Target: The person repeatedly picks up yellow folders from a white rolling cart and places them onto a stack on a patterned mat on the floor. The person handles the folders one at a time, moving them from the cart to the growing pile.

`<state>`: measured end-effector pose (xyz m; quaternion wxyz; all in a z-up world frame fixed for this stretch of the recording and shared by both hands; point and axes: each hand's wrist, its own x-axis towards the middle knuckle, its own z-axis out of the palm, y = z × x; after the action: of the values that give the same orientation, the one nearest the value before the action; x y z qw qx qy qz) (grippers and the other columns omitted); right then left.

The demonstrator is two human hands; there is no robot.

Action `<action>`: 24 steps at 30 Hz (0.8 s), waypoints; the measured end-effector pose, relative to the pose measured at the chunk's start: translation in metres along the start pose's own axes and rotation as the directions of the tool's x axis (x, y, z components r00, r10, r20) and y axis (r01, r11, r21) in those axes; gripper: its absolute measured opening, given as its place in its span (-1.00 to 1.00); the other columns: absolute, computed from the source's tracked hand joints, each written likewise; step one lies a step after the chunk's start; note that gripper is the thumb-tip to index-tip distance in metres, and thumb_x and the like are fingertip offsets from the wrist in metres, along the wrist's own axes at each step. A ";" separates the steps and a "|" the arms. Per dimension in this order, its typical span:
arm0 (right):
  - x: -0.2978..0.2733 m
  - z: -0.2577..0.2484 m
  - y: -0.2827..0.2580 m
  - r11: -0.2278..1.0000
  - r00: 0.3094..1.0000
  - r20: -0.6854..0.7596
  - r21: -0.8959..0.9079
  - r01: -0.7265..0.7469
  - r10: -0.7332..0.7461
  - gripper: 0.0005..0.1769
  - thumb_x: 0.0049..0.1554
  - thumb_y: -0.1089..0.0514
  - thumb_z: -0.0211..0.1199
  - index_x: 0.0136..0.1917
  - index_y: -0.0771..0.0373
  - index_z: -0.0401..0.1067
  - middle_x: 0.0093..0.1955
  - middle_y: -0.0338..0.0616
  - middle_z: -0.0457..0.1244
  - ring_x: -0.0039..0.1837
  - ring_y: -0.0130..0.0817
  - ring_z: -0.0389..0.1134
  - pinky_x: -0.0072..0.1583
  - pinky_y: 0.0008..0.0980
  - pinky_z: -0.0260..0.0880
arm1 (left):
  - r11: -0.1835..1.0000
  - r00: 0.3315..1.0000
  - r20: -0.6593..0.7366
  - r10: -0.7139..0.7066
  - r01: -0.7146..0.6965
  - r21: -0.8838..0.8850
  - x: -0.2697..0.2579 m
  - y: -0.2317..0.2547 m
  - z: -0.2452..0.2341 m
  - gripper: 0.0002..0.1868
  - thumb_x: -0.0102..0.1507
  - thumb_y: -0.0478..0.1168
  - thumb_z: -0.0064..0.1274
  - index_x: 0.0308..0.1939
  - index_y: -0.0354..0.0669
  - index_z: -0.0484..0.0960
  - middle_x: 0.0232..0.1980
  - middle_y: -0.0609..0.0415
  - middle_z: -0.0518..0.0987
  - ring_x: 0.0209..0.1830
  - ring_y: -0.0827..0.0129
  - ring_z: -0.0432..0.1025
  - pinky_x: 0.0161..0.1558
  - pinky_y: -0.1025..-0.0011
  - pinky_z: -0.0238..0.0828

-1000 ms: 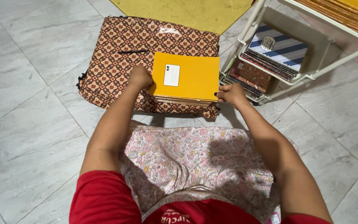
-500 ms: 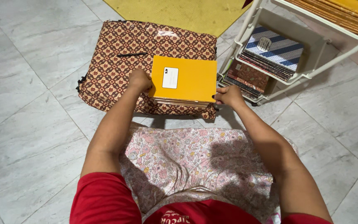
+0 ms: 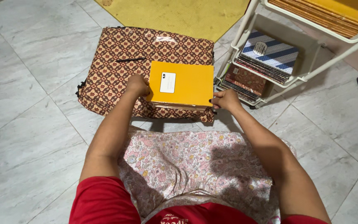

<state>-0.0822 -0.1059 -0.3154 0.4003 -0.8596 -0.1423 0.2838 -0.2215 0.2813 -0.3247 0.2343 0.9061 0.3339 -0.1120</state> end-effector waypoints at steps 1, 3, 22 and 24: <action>0.002 0.000 0.002 1.000 1.000 0.005 0.015 0.023 -0.023 -0.63 0.07 0.33 0.41 0.17 0.36 0.55 -0.16 -0.04 0.47 -0.31 -0.53 0.46 -0.22 -0.56 0.50 | 1.000 1.000 0.003 0.008 -0.008 -0.001 0.001 0.000 -0.001 -0.52 -0.06 -0.28 0.49 -0.05 0.03 0.80 0.01 0.07 0.71 -0.05 0.35 0.62 0.10 0.40 0.54; 0.004 0.003 0.006 0.997 0.998 0.013 0.045 0.069 -0.069 -0.64 0.08 0.34 0.40 0.17 0.41 0.53 -0.18 -0.05 0.47 -0.31 -0.53 0.46 -0.23 -0.54 0.50 | 1.000 1.000 0.009 0.024 -0.024 -0.002 0.003 0.000 -0.001 -0.53 -0.08 -0.25 0.49 -0.07 0.02 0.80 -0.03 0.05 0.73 -0.07 0.34 0.64 0.07 0.39 0.57; -0.099 -0.165 -0.116 0.620 0.188 -0.617 -0.622 0.478 -0.764 -0.66 0.19 0.39 0.22 0.24 0.31 0.53 0.26 0.14 0.35 0.36 0.08 0.35 0.39 -0.10 0.35 | 0.441 0.075 -0.641 0.763 -0.787 0.432 -0.113 0.258 -0.089 -0.51 0.13 -0.40 0.08 0.18 -0.21 0.63 0.22 -0.03 0.61 0.34 -0.03 0.36 0.30 0.06 0.28; -0.100 -0.197 -0.120 0.647 0.117 -0.664 -0.649 0.401 -0.738 -0.63 0.18 0.41 0.22 0.26 0.31 0.52 0.26 0.14 0.35 0.36 0.09 0.34 0.40 -0.05 0.32 | 0.372 -0.012 -0.617 0.787 -0.789 0.489 -0.111 0.302 -0.096 -0.49 0.15 -0.41 0.04 0.21 -0.20 0.61 0.24 -0.02 0.61 0.39 0.01 0.35 0.33 0.09 0.27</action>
<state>-0.0457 -0.1958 -0.0838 0.3451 -0.7880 -0.2683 -0.4336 -0.1021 0.0659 -0.0958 0.0822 0.8728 -0.1705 0.4498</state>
